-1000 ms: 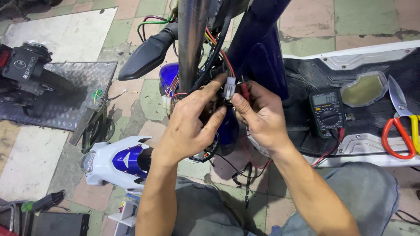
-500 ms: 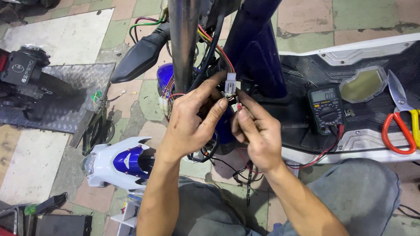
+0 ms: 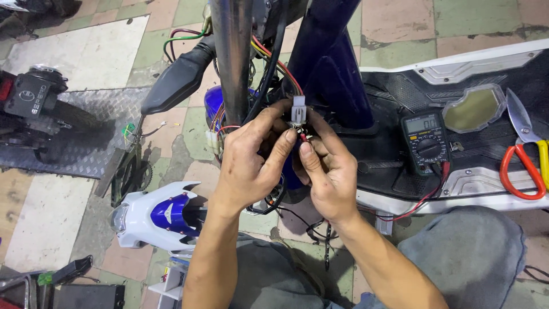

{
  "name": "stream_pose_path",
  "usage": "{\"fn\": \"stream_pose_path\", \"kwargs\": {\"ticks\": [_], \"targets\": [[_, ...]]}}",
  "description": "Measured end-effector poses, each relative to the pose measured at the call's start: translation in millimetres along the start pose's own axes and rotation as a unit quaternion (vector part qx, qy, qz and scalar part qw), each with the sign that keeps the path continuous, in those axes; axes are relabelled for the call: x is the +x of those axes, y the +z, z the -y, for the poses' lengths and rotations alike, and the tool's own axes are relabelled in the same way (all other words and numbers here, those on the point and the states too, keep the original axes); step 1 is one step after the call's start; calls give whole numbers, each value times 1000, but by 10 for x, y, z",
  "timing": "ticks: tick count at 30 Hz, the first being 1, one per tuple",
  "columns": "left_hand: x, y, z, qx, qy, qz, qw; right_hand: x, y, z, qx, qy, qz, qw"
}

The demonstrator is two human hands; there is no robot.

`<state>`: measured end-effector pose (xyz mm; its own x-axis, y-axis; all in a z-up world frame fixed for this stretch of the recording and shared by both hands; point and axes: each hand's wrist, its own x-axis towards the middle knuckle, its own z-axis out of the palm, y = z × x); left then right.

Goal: The person works on the wiring of a blue scooter, connecting and disconnecting various wire harnesses and connectors near the front fork. They use a multimeter to test electrical continuity and voltage on specific wires and connectors throughout the process.

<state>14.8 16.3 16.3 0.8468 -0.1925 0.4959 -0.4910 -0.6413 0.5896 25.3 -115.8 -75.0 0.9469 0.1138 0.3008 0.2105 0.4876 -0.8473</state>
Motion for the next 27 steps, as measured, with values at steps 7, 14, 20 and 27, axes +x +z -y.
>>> {"fn": "stream_pose_path", "kwargs": {"ticks": [7,14,20,27], "targets": [[82,180,-95,54,-53,-67,995,-26,61,-41,-70,-17,-41,997],[123,287,-111,7,-57,-159,986,35,13,-127,-71,-67,-83,992],[90,353,-62,-18,-80,-165,983,17,48,-58,-54,-59,-72,994],[98,339,-57,-31,-88,-168,981,-9,-2,-187,-22,-38,-63,997]]}}
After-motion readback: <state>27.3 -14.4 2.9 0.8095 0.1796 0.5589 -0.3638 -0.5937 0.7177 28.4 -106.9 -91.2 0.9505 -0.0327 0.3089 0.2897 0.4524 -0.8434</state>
